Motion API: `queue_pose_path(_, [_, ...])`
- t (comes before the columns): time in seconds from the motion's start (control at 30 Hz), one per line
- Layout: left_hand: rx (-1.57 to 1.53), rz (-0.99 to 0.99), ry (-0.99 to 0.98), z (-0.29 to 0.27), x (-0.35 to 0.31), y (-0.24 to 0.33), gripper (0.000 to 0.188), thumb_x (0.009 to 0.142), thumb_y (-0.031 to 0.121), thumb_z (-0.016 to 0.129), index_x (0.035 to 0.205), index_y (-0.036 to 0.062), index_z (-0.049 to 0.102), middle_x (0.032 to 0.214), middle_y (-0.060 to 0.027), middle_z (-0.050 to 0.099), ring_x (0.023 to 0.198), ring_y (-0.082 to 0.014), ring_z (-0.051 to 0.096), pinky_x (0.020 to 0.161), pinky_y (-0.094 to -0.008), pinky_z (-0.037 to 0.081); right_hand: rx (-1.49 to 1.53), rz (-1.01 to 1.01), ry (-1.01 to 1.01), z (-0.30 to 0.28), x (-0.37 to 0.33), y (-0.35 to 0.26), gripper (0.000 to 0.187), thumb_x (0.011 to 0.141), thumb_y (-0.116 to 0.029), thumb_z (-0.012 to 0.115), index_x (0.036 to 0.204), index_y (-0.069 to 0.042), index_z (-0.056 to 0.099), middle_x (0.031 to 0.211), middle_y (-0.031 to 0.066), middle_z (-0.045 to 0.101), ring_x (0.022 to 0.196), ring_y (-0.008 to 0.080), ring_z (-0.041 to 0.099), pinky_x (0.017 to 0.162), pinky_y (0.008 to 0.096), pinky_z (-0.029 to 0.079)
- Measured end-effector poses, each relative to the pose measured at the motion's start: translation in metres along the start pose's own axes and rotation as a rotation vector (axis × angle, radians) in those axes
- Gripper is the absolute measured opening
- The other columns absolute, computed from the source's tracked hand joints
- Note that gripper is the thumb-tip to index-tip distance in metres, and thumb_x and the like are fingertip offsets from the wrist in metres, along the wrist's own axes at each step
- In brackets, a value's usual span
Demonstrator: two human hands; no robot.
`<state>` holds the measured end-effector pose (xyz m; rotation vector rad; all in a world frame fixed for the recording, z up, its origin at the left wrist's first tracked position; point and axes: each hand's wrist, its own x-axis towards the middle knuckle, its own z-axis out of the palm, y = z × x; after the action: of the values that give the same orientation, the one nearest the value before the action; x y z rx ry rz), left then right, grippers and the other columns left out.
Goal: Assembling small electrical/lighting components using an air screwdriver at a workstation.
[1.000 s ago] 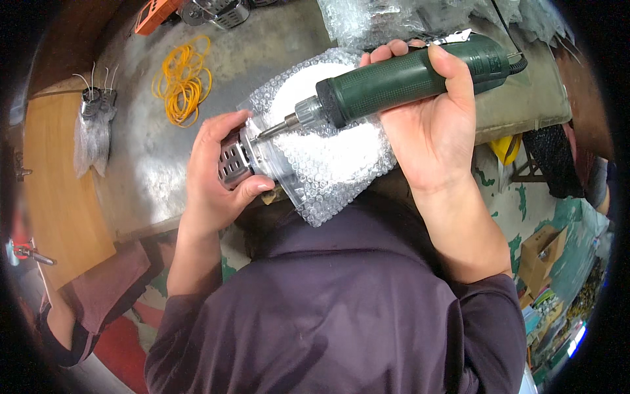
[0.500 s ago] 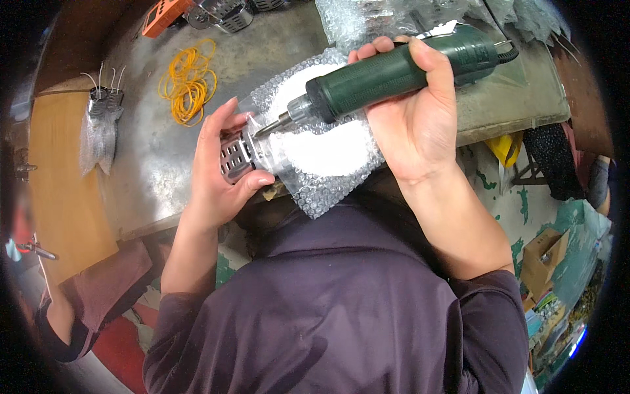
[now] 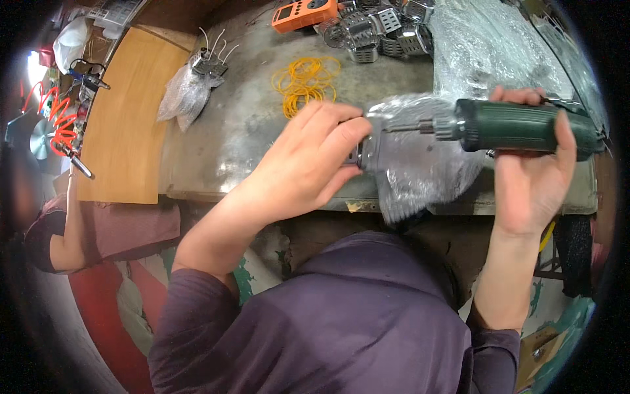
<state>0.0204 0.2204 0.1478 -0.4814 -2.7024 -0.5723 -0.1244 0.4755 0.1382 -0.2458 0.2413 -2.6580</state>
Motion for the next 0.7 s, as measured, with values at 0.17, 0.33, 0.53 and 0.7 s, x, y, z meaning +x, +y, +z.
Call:
queue_pose_path(0.17, [0.256,0.377,0.25,0.016,0.0,-0.012,0.035,0.068,0.006,0.073,0.098,0.0186,0.061,0.124,-0.0052,0.057,0.111,-0.0259,0.052,0.099,-0.056,0.044,0.081,0.017,-0.077,0.015,-0.004,0.004,0.037,0.086,-0.007,0.063,0.115,0.006,0.044,0.104,0.0137,0.052,0.106,0.0269,0.053,0.118,0.0515,0.022])
queue_pose_path(0.33, [0.19,0.396,0.254,0.034,-0.041,-0.024,0.037,0.071,0.005,0.073,0.104,0.0134,0.058,0.124,-0.009,0.056,0.11,-0.0293,0.053,0.102,-0.0564,0.042,0.013,0.044,0.163,-0.017,-0.015,0.031,0.028,0.084,-0.01,0.066,0.106,0.001,0.054,0.097,0.0129,0.058,0.1,0.0275,0.057,0.114,0.0512,0.029])
queue_pose_path(0.53, [-0.095,0.088,0.193,0.049,-0.061,-0.022,0.055,0.071,0.012,0.078,0.118,0.0024,0.05,0.125,-0.018,0.053,0.11,-0.0346,0.053,0.096,-0.0487,0.044,-0.045,0.03,0.324,-0.058,-0.023,0.03,0.023,0.085,-0.012,0.065,0.102,0.0,0.056,0.096,0.0133,0.061,0.099,0.0276,0.058,0.111,0.0494,0.035])
queue_pose_path(0.7, [-0.267,-0.193,-0.023,0.033,-0.043,-0.02,0.065,0.072,0.021,0.08,0.124,-0.0007,0.048,0.122,-0.0201,0.053,0.106,-0.0362,0.055,0.091,-0.0408,0.046,-0.077,0.022,0.275,-0.042,-0.018,0.041,0.022,0.084,-0.013,0.065,0.101,-0.001,0.056,0.095,0.0128,0.061,0.097,0.0275,0.058,0.108,0.0493,0.038])
